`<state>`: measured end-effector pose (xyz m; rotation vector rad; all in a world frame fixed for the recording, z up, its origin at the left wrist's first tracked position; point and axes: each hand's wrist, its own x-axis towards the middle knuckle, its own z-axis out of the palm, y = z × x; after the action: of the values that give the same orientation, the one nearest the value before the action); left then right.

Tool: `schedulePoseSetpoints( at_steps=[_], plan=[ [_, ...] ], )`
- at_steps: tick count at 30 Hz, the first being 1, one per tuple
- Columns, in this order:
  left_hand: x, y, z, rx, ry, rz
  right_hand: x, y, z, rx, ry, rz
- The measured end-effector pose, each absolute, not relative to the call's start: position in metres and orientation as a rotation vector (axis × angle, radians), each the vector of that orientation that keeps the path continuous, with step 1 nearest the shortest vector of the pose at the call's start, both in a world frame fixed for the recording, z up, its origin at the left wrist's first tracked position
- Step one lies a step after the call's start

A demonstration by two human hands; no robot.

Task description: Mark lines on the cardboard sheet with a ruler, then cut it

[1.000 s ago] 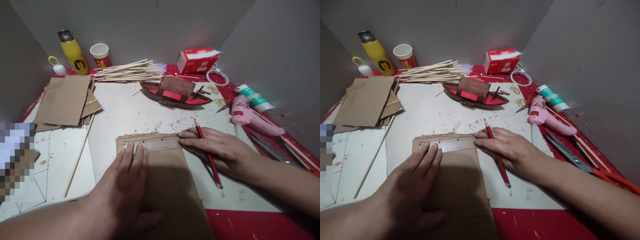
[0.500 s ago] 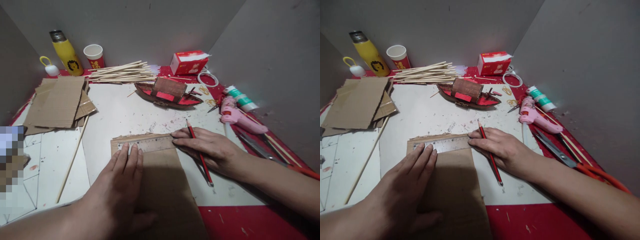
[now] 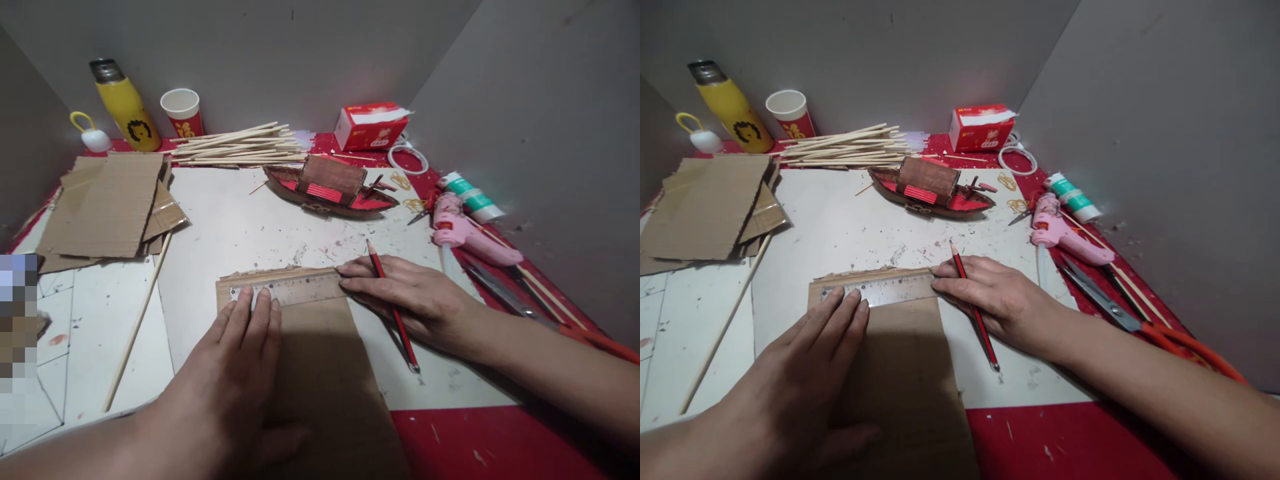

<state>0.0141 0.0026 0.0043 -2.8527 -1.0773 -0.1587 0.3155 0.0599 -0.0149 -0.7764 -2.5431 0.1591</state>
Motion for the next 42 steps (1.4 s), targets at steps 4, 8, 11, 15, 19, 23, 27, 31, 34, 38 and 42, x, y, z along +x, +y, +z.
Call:
schedulePoseSetpoints(
  at_steps=[4,8,11,15,19,23,27,31,34,38,42],
  plan=[
    [0.014,0.002,0.004,-2.867,-1.097,-0.157,0.315,0.061,-0.015,-0.775,-2.549,0.152],
    [0.015,0.002,0.005,-2.888,-1.108,-0.128,0.315,0.062,-0.014,-0.766,-2.554,0.137],
    [0.016,0.001,0.006,-2.908,-1.136,-0.058,0.314,0.061,-0.009,-0.790,-2.549,0.172],
    [0.018,0.000,0.006,-2.917,-1.151,-0.046,0.306,0.060,0.008,-0.985,-2.426,0.364],
    [0.017,-0.001,0.005,-2.931,-1.143,-0.113,0.275,0.070,0.031,-1.040,-2.272,0.808],
    [0.015,-0.001,0.004,-2.934,-1.144,-0.158,0.229,0.093,0.040,-0.839,-2.232,1.181],
    [0.014,0.000,0.005,-2.942,-1.145,-0.158,0.194,0.107,0.032,-0.908,-2.051,1.487],
    [0.014,0.001,0.006,-2.944,-1.125,-0.172,0.178,0.110,0.025,-0.956,-1.953,1.534],
    [0.014,0.001,0.006,-2.943,-1.123,-0.179,0.172,0.110,0.022,-0.931,-1.926,1.523],
    [0.014,0.000,0.005,-2.942,-1.113,-0.195,0.168,0.111,0.019,-0.885,-1.983,1.409],
    [0.014,0.000,0.006,-2.936,-1.122,-0.193,0.167,0.111,0.016,-0.893,-1.978,1.379]
  ],
)
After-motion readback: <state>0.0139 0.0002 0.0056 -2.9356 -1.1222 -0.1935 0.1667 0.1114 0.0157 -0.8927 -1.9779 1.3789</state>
